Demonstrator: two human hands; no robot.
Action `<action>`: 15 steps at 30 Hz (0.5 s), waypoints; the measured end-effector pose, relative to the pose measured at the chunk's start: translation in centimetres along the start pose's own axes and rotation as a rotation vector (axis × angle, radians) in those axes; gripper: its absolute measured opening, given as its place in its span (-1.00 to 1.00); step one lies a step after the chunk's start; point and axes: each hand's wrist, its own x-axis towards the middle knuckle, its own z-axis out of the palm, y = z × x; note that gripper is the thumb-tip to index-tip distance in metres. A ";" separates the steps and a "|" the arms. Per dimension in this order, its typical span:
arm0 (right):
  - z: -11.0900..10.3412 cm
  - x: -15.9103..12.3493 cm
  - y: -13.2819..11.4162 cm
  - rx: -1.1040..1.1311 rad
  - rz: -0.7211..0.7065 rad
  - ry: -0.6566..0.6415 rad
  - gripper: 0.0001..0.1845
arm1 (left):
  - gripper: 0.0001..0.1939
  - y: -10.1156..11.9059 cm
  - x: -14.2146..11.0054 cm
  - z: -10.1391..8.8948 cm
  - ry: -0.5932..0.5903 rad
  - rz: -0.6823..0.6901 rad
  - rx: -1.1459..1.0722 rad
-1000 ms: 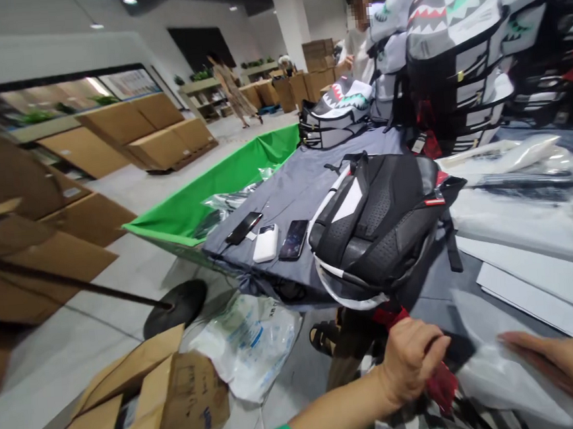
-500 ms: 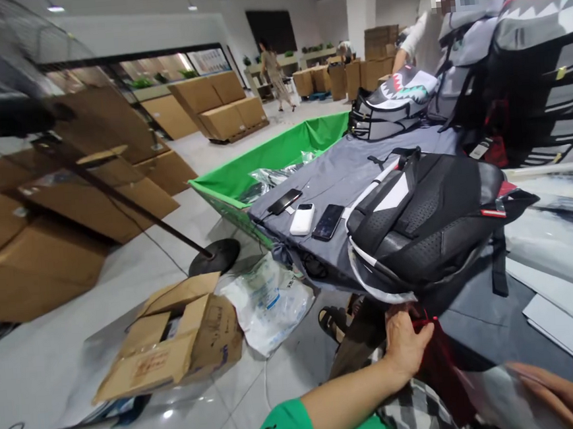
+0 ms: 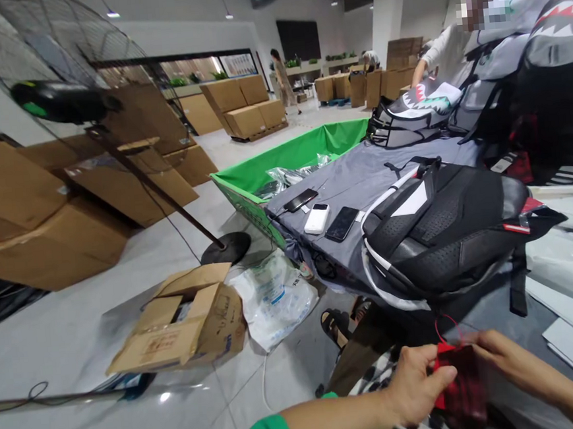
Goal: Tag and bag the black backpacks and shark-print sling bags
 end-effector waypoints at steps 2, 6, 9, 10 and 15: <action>1.0 1.4 -1.2 0.076 0.053 0.005 -0.26 | -0.66 0.2 0.1 0.3 -0.016 0.094 0.249; 1.4 2.5 -2.5 0.165 0.092 0.177 -0.24 | -0.68 -0.3 1.5 1.3 -0.059 0.297 0.705; 1.9 2.7 -3.2 0.144 0.087 0.279 -0.38 | -0.81 -1.1 2.6 2.0 -0.044 0.447 0.815; 2.1 2.8 -3.3 0.118 0.087 0.320 -0.45 | -0.85 -1.3 2.7 2.1 -0.049 0.476 0.781; 2.6 3.6 -2.6 0.061 0.049 0.399 -0.64 | -0.63 -2.2 2.0 0.7 0.259 0.110 0.157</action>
